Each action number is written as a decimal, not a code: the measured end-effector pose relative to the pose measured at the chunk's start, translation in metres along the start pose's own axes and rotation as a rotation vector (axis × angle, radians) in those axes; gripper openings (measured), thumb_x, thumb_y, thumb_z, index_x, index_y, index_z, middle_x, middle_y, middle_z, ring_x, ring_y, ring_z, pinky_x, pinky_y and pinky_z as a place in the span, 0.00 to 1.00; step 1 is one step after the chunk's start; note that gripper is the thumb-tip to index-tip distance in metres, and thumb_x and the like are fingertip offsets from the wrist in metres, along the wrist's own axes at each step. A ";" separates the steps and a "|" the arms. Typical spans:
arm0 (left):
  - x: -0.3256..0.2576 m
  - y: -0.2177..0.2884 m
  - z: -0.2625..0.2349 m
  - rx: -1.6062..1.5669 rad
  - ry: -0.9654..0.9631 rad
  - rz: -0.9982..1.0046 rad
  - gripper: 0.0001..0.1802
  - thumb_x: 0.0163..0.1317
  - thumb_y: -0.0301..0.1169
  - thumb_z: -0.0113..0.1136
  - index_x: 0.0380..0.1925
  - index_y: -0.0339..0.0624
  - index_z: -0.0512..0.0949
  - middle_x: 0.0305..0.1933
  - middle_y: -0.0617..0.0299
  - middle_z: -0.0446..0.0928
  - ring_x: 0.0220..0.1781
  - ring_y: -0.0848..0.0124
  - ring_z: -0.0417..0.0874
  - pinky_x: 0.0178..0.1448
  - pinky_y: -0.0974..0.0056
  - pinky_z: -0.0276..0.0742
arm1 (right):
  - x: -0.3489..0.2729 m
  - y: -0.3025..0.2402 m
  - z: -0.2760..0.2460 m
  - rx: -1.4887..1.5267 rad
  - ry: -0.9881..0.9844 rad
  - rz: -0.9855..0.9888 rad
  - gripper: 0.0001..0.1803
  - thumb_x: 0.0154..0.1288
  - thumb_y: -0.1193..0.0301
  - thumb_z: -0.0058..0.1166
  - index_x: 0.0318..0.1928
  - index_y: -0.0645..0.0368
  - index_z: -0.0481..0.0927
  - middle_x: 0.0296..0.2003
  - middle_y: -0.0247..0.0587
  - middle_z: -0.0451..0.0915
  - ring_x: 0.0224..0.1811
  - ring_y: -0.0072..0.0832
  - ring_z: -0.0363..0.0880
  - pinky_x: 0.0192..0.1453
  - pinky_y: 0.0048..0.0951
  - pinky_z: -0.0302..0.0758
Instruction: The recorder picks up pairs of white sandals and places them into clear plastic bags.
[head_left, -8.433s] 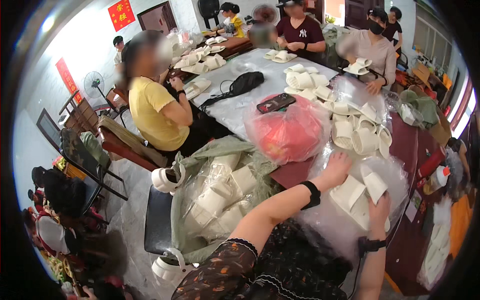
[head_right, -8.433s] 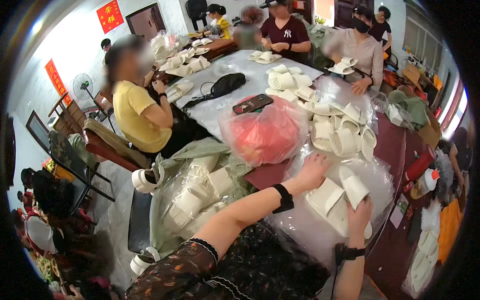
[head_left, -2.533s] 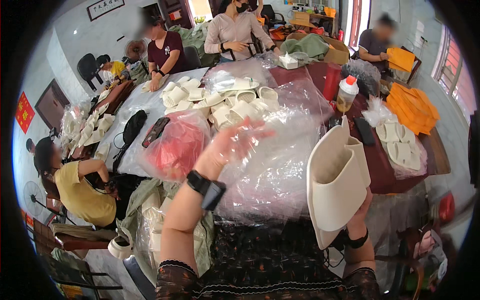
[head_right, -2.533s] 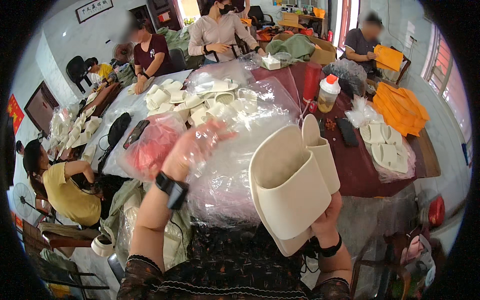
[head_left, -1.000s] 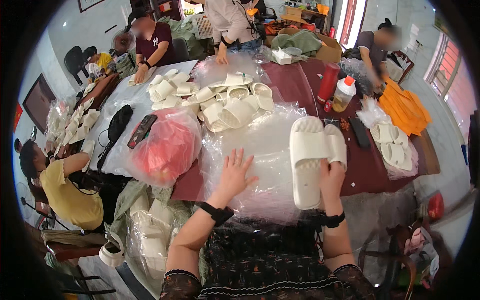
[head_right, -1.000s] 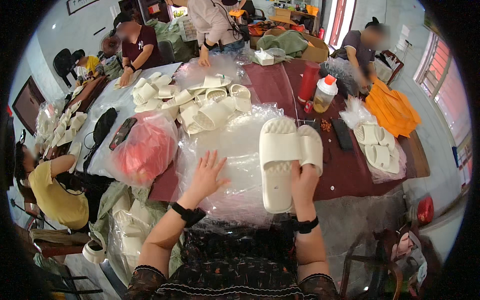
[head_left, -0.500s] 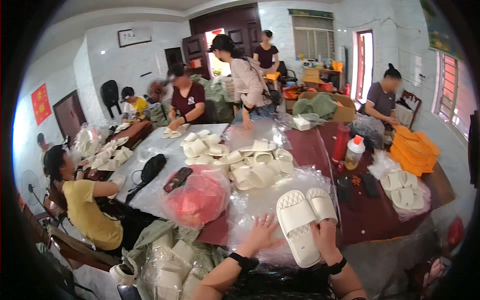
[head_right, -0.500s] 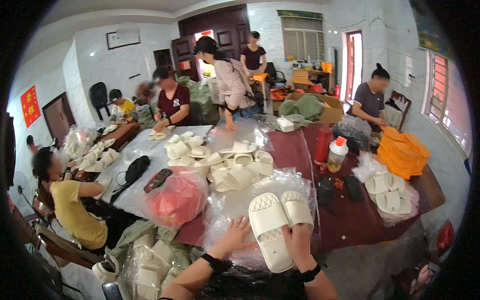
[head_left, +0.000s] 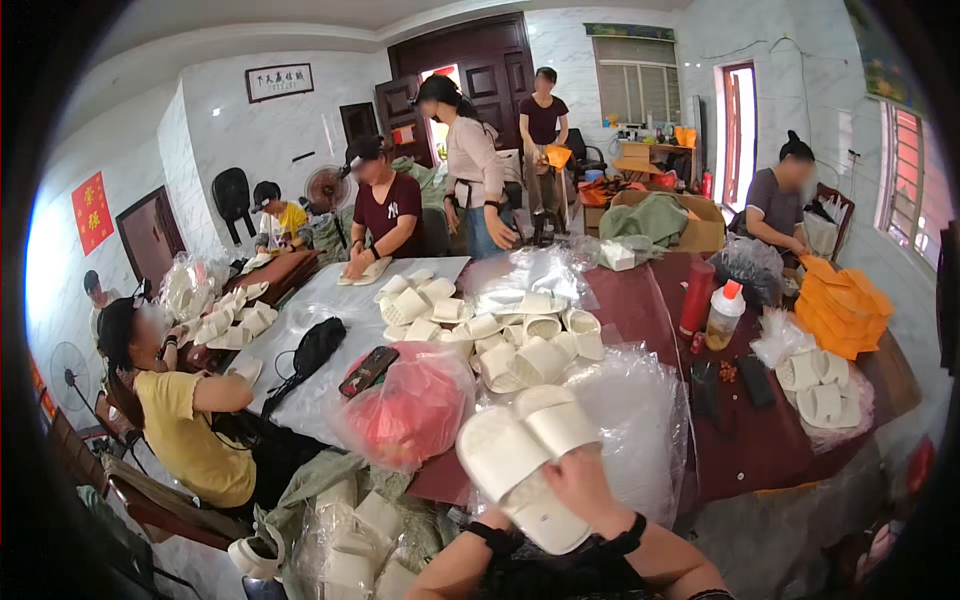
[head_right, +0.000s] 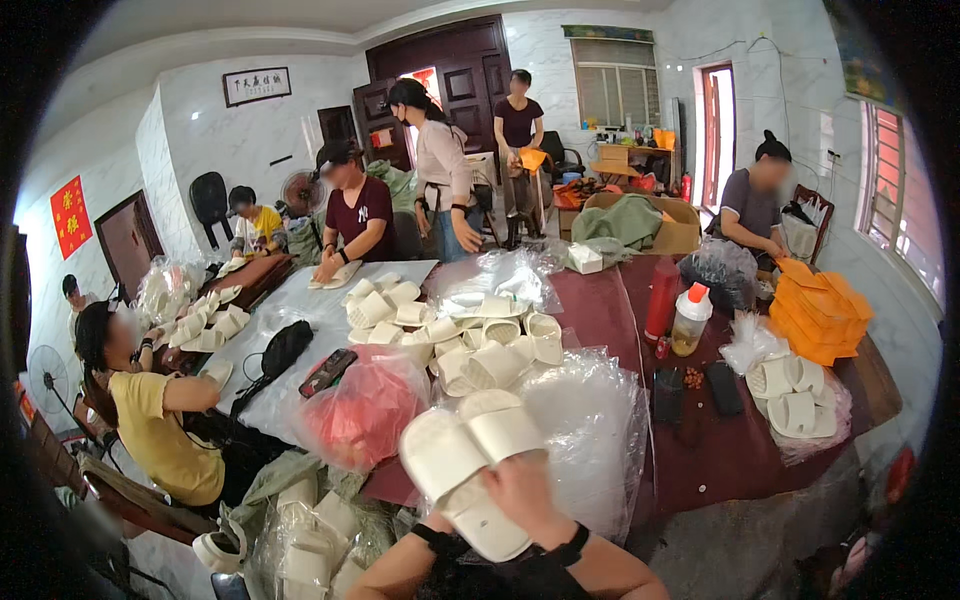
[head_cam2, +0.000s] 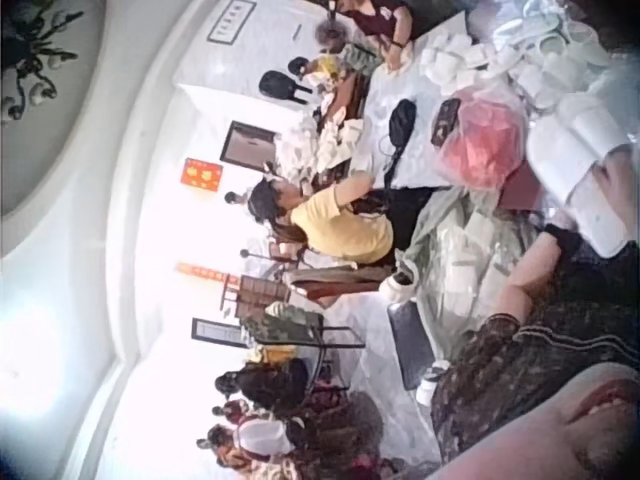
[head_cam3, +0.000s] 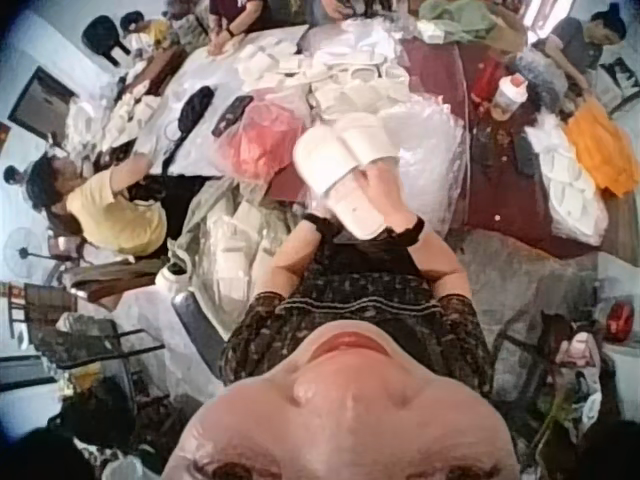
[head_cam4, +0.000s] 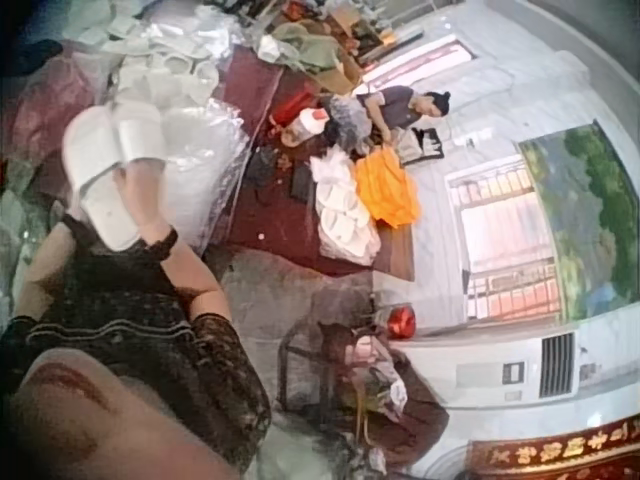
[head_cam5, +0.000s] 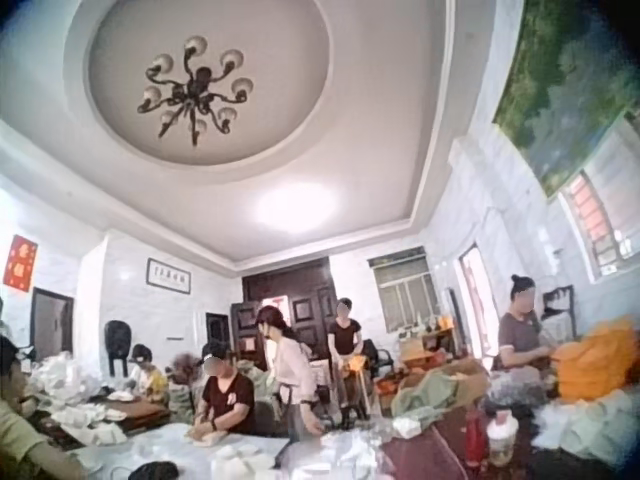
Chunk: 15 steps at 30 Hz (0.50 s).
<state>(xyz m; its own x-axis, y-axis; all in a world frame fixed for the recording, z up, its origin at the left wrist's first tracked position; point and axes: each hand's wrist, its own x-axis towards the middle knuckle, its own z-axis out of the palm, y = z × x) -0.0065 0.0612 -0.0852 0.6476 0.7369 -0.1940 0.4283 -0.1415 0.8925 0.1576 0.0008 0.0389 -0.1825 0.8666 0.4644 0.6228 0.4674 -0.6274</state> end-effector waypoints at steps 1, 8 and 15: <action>0.000 0.003 -0.002 0.058 -0.005 -0.012 0.58 0.46 0.64 0.68 0.73 0.46 0.59 0.75 0.46 0.58 0.79 0.52 0.51 0.80 0.41 0.40 | -0.004 0.021 -0.003 -0.100 0.072 0.032 0.17 0.65 0.63 0.56 0.30 0.68 0.80 0.26 0.58 0.79 0.29 0.53 0.79 0.36 0.49 0.75; 0.000 0.053 -0.002 0.897 0.144 0.262 0.65 0.39 0.68 0.69 0.74 0.46 0.57 0.78 0.41 0.48 0.81 0.44 0.43 0.79 0.39 0.36 | -0.043 0.071 -0.048 -0.356 0.266 0.360 0.22 0.66 0.63 0.55 0.24 0.71 0.78 0.20 0.59 0.77 0.25 0.53 0.78 0.33 0.51 0.74; -0.017 0.081 0.005 1.061 0.188 0.402 0.55 0.51 0.63 0.65 0.68 0.31 0.61 0.77 0.34 0.48 0.79 0.42 0.48 0.78 0.43 0.48 | -0.069 0.135 -0.025 -0.582 0.296 0.284 0.24 0.68 0.56 0.54 0.28 0.68 0.81 0.22 0.54 0.80 0.25 0.53 0.80 0.35 0.51 0.76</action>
<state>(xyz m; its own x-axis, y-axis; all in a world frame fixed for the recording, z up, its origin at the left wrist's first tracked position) 0.0205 0.0338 -0.0119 0.7917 0.5867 0.1701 0.5849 -0.8084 0.0664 0.2728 -0.0001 -0.0623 0.2100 0.8184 0.5350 0.9359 -0.0100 -0.3521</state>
